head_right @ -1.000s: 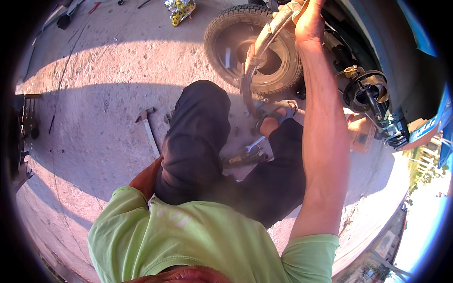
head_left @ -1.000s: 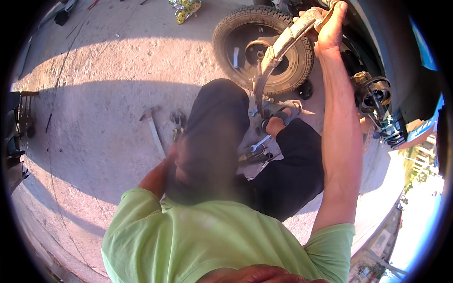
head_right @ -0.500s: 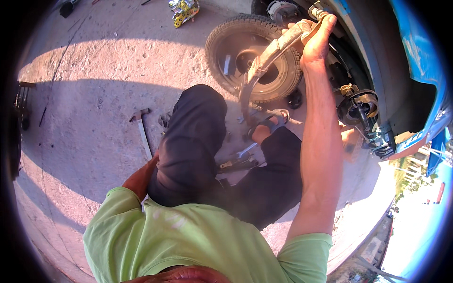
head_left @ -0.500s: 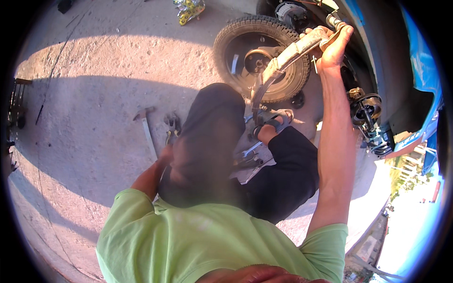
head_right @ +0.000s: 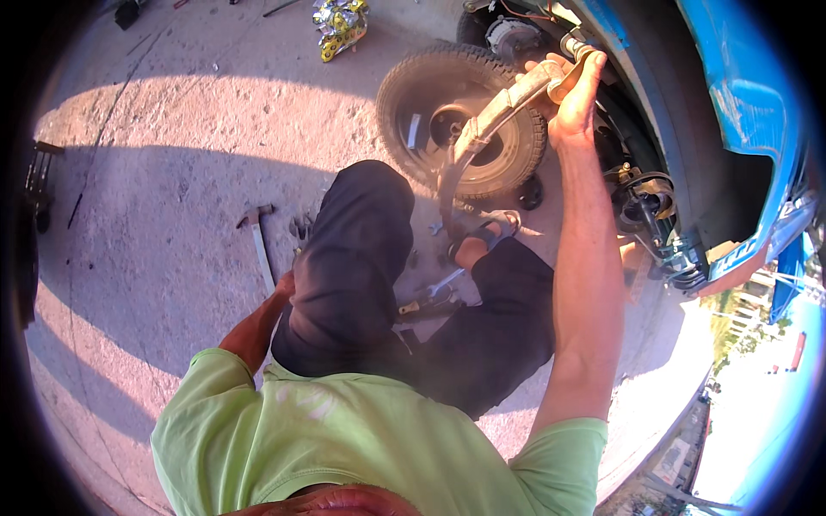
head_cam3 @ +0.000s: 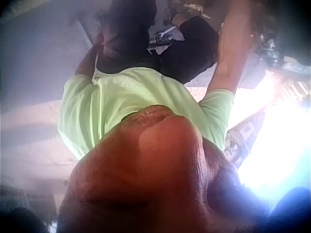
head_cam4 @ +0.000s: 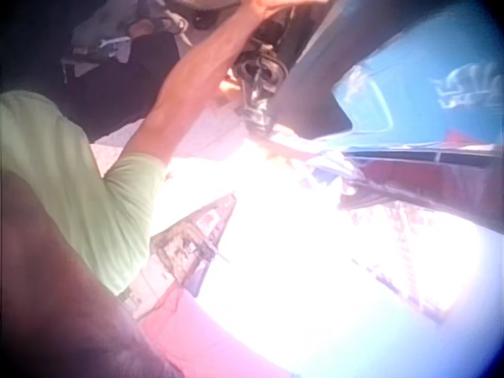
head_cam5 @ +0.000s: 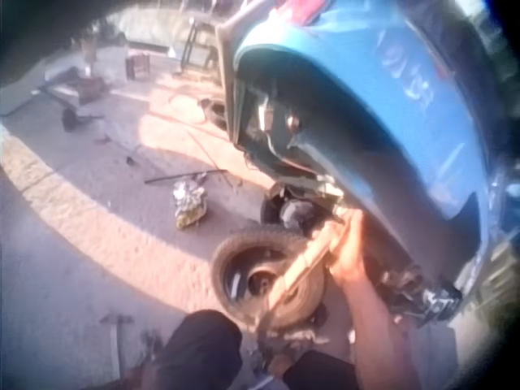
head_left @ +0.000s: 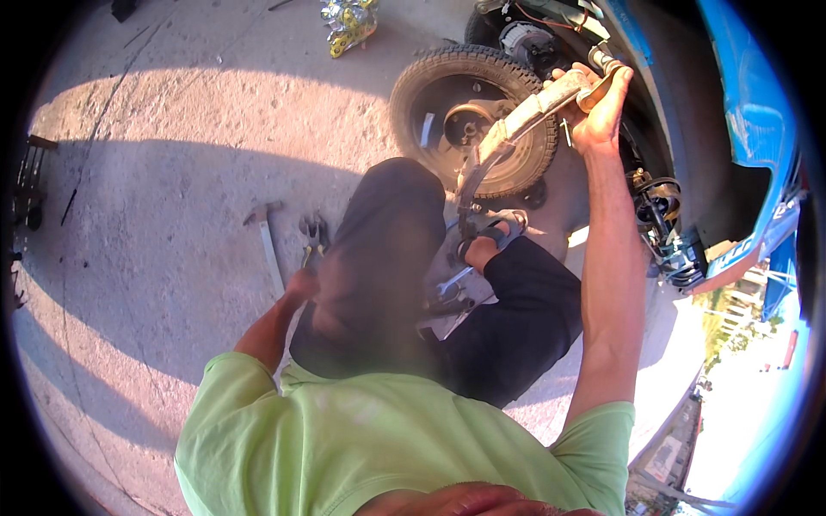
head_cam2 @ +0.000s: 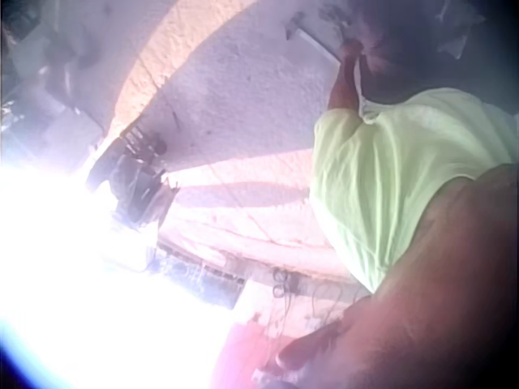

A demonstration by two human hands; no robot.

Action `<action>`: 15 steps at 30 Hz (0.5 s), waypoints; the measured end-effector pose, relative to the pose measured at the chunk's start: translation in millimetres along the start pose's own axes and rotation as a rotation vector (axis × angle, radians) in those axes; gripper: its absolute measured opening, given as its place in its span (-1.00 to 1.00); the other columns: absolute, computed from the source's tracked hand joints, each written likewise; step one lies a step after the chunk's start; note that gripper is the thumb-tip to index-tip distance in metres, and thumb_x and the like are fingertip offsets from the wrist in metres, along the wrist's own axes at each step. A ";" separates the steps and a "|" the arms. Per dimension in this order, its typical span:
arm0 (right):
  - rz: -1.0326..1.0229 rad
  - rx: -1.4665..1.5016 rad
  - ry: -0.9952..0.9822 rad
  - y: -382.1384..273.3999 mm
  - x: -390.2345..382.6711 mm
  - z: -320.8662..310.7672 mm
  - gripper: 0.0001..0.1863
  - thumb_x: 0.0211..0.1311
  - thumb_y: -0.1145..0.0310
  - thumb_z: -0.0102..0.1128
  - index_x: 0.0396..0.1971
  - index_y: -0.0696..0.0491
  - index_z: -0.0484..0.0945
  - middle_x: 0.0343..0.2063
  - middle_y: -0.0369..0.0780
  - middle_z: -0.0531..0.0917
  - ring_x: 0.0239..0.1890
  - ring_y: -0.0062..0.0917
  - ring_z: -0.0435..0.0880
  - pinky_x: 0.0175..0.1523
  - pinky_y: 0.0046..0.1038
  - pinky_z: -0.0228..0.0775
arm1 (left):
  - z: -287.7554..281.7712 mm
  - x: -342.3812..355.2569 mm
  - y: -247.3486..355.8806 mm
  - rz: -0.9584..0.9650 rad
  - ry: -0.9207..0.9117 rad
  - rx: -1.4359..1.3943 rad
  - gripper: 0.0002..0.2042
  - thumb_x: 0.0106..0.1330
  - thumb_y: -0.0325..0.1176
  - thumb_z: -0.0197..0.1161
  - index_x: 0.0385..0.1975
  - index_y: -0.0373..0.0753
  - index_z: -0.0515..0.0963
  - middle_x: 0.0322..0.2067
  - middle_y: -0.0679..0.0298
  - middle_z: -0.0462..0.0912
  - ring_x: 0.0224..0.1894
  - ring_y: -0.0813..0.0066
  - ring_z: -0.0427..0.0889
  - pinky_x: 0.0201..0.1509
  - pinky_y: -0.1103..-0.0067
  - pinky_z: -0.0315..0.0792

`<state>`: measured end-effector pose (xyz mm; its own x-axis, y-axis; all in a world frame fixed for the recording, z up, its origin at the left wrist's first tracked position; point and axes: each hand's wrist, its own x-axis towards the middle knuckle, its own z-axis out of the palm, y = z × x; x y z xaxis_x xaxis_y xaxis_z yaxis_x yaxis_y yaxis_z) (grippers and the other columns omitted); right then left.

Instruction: The person manipulates mechanical parts by hand and using a hammer to assemble or repair a vehicle's braking or suspension system, handling various metal brackets and components before aligning them on the vehicle's chassis.

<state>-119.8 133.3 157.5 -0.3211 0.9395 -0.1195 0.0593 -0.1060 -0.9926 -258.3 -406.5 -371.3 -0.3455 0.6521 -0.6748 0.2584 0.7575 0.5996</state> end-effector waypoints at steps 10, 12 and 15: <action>-0.057 -0.429 0.218 21.8 -99.2 0.0 -0.29 0.41 -0.17 -0.02 0.32 0.07 0.25 0.06 -0.19 0.49 0.02 -0.49 0.54 0.03 -0.39 0.47 | -81.4 -58.5 78.0 -0.226 -0.140 -0.351 -0.54 0.06 -0.16 0.35 -0.08 -0.32 0.59 -0.34 0.19 0.67 -0.29 0.37 0.63 -0.23 0.44 0.52; -0.042 -0.431 0.172 40.7 -138.8 -11.0 -0.39 0.41 -0.01 0.09 0.27 0.10 0.33 0.06 -0.20 0.54 0.00 -0.51 0.60 -0.02 -0.45 0.49 | -82.5 -56.7 73.2 -0.258 -0.140 -0.407 -0.57 0.07 -0.17 0.33 -0.11 -0.30 0.59 -0.38 0.22 0.65 -0.34 0.41 0.61 -0.29 0.43 0.50; 0.291 -0.427 -0.014 80.4 -188.2 -36.4 -0.46 0.39 0.02 0.14 0.16 0.11 0.41 -0.01 -0.20 0.61 -0.01 -0.48 0.61 0.00 -0.43 0.46 | -82.4 -47.2 52.8 -0.180 -0.186 -0.508 -0.64 0.11 -0.20 0.29 -0.14 -0.25 0.57 -0.41 0.28 0.63 -0.37 0.46 0.60 -0.34 0.47 0.47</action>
<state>-20.2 -40.2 101.0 -0.2462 0.8862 -0.3925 0.5280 -0.2170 -0.8211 -302.7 -400.0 -272.4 -0.1675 0.5438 -0.8223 -0.2718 0.7763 0.5688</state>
